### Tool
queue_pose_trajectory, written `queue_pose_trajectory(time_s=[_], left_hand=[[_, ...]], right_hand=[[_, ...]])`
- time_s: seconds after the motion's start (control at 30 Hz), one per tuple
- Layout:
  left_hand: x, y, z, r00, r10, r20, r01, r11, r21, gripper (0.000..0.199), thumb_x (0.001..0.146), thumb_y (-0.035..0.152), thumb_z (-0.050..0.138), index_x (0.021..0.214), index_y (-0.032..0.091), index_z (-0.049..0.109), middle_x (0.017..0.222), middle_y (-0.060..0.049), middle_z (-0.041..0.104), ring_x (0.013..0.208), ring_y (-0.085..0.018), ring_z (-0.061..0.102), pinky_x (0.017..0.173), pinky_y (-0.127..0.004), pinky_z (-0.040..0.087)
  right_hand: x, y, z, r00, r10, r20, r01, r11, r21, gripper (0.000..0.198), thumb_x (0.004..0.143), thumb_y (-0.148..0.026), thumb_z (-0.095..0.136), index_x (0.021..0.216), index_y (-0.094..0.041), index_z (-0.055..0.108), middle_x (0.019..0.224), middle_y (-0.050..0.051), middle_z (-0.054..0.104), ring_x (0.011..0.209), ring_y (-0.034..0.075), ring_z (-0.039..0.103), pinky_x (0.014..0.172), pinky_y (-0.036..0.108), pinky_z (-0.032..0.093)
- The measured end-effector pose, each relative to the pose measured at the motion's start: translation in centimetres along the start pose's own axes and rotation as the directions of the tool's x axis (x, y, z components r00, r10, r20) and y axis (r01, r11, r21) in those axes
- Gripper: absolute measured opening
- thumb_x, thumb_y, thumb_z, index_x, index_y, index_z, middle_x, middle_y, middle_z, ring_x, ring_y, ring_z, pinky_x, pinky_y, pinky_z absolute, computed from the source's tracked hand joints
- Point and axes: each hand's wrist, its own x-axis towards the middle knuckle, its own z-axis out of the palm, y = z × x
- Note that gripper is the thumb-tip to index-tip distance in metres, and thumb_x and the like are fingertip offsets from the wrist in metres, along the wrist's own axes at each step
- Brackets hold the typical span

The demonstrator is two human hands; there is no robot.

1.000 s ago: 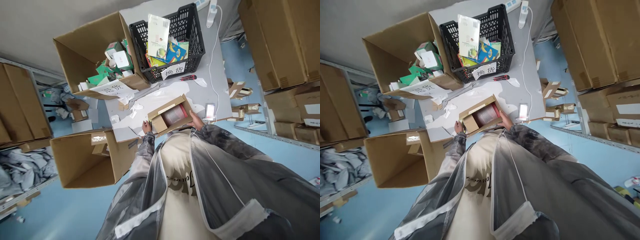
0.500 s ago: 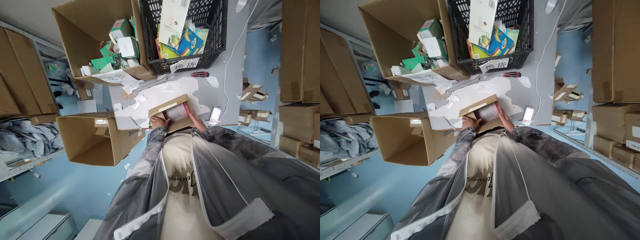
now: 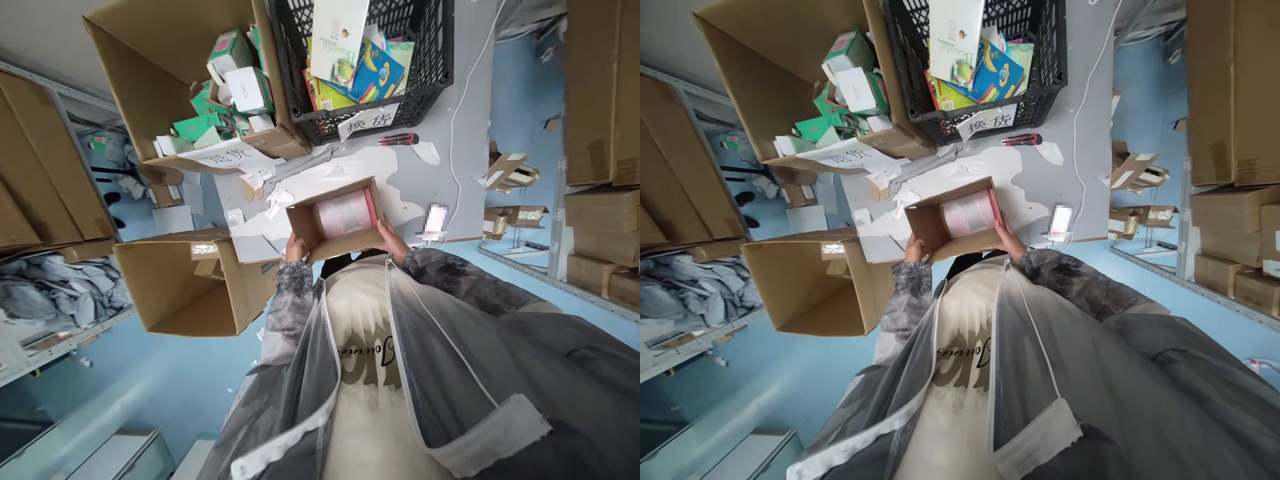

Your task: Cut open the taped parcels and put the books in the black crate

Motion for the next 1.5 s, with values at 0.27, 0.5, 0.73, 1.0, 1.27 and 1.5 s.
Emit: queue_pose_trajectory(time_s=[0.27,0.5,0.73,1.0,1.27,1.5], left_hand=[[2.9,-0.5,-5.6,0.999,0.013,-0.035,-0.019,0.987,-0.162,0.046,0.107,0.041,0.07,0.144,0.018,0.086,0.142,-0.013,0.089,0.144,-0.038,0.077,0.134,-0.053,0.059],[2.9,-4.4,-10.8,0.989,0.151,0.004,-0.149,0.981,-0.127,0.053,0.1,0.05,0.081,0.138,0.014,0.089,0.118,-0.012,0.092,0.12,-0.036,0.082,0.115,-0.049,0.067],[4.7,-6.6,-13.5,0.961,0.271,-0.055,-0.277,0.947,-0.164,0.056,0.103,0.049,0.085,0.149,0.018,0.089,0.124,-0.011,0.092,0.133,-0.039,0.081,0.124,-0.049,0.062],[10.9,-7.8,-18.2,0.937,0.306,-0.171,-0.331,0.932,-0.145,0.06,0.111,0.046,0.075,0.163,0.018,0.082,0.147,-0.016,0.088,0.152,-0.038,0.075,0.139,-0.05,0.052],[13.5,-7.8,-19.1,0.941,0.327,-0.091,-0.332,0.942,-0.049,0.064,0.114,0.048,0.072,0.171,0.02,0.074,0.158,-0.016,0.082,0.141,-0.032,0.078,0.134,-0.045,0.057],[13.2,-7.2,-19.7,0.931,0.36,-0.062,-0.365,0.917,-0.159,0.078,0.106,0.078,0.082,0.16,0.023,0.08,0.158,-0.014,0.082,0.147,-0.034,0.075,0.139,-0.049,0.053]], right_hand=[[-0.9,-0.3,4.8,0.992,-0.123,-0.013,0.122,0.991,-0.06,0.089,0.113,-0.056,0.082,0.193,-0.05,0.045,0.198,-0.006,0.045,0.186,0.03,0.039,0.118,0.043,0.073],[-2.0,2.4,8.2,0.984,-0.059,-0.169,0.065,0.997,0.028,0.075,0.117,-0.046,0.071,0.189,-0.043,0.052,0.194,-0.001,0.05,0.168,0.027,0.064,0.114,0.048,0.077],[-1.5,3.0,14.1,0.967,-0.082,-0.241,0.082,0.997,-0.009,0.063,0.118,-0.069,0.07,0.173,-0.039,0.066,0.185,0.005,0.061,0.138,0.025,0.082,0.11,0.046,0.079],[3.0,2.6,21.6,0.978,-0.112,-0.178,0.115,0.993,0.006,0.071,0.118,-0.072,0.071,0.181,-0.043,0.058,0.191,0.004,0.056,0.165,0.028,0.066,0.116,0.046,0.075],[5.2,3.9,21.0,0.959,-0.128,-0.253,0.127,0.992,-0.022,0.058,0.118,-0.06,0.078,0.17,-0.036,0.072,0.18,0.005,0.068,0.167,0.036,0.065,0.123,0.049,0.073],[4.8,4.8,18.8,0.943,-0.269,-0.196,0.227,0.95,-0.215,0.08,0.113,-0.086,0.068,0.181,-0.042,0.066,0.188,0.002,0.061,0.172,0.039,0.06,0.128,0.056,0.069]])
